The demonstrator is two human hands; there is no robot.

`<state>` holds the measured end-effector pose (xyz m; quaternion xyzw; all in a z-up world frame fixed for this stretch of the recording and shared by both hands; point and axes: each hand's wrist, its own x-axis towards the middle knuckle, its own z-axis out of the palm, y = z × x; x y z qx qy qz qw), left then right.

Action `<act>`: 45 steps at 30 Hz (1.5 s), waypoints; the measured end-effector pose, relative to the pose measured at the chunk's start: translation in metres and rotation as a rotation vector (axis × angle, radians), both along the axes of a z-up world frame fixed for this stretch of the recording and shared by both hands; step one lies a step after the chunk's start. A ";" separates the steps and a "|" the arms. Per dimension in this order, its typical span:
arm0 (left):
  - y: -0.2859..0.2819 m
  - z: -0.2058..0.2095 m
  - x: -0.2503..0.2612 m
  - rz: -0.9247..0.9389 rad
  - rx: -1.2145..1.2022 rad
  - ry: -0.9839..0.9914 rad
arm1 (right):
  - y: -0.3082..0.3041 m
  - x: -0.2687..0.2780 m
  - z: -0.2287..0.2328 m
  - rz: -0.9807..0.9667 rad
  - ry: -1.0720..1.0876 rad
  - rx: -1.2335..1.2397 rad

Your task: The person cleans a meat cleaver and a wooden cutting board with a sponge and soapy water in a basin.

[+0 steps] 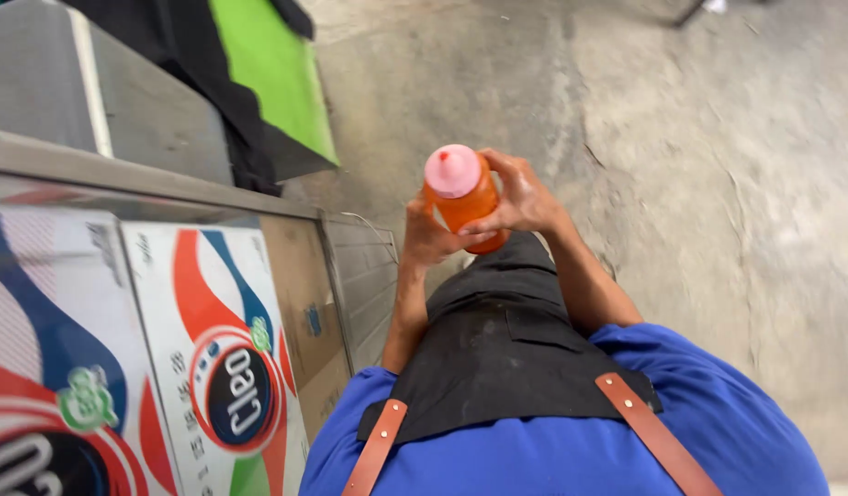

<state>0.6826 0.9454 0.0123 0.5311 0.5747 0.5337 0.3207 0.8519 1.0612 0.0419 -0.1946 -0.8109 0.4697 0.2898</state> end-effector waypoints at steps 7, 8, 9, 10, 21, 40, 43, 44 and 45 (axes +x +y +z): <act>0.130 0.002 -0.080 0.230 0.026 0.201 | 0.155 -0.102 -0.014 0.122 0.026 -0.052; 0.150 0.001 -0.092 0.258 0.007 0.212 | 0.176 -0.119 -0.015 0.161 0.037 -0.041; 0.174 0.003 -0.107 0.278 0.038 0.225 | 0.202 -0.136 -0.013 0.193 0.046 -0.023; 0.198 0.006 -0.124 0.298 0.068 0.238 | 0.229 -0.153 -0.009 0.225 0.056 -0.006; 0.380 0.067 -0.245 0.601 0.063 -0.019 | 0.451 -0.351 0.047 0.547 0.064 0.176; 0.669 0.046 -0.582 0.707 -0.017 0.165 | 0.741 -0.687 0.043 0.552 -0.028 0.163; 0.701 0.046 -0.637 0.742 -0.013 0.225 | 0.770 -0.742 0.035 0.603 -0.002 0.050; 0.709 0.043 -0.650 0.755 -0.017 0.230 | 0.780 -0.762 0.031 0.635 -0.006 0.051; 0.718 0.039 -0.664 0.787 -0.033 0.204 | 0.792 -0.782 0.026 0.667 -0.013 0.054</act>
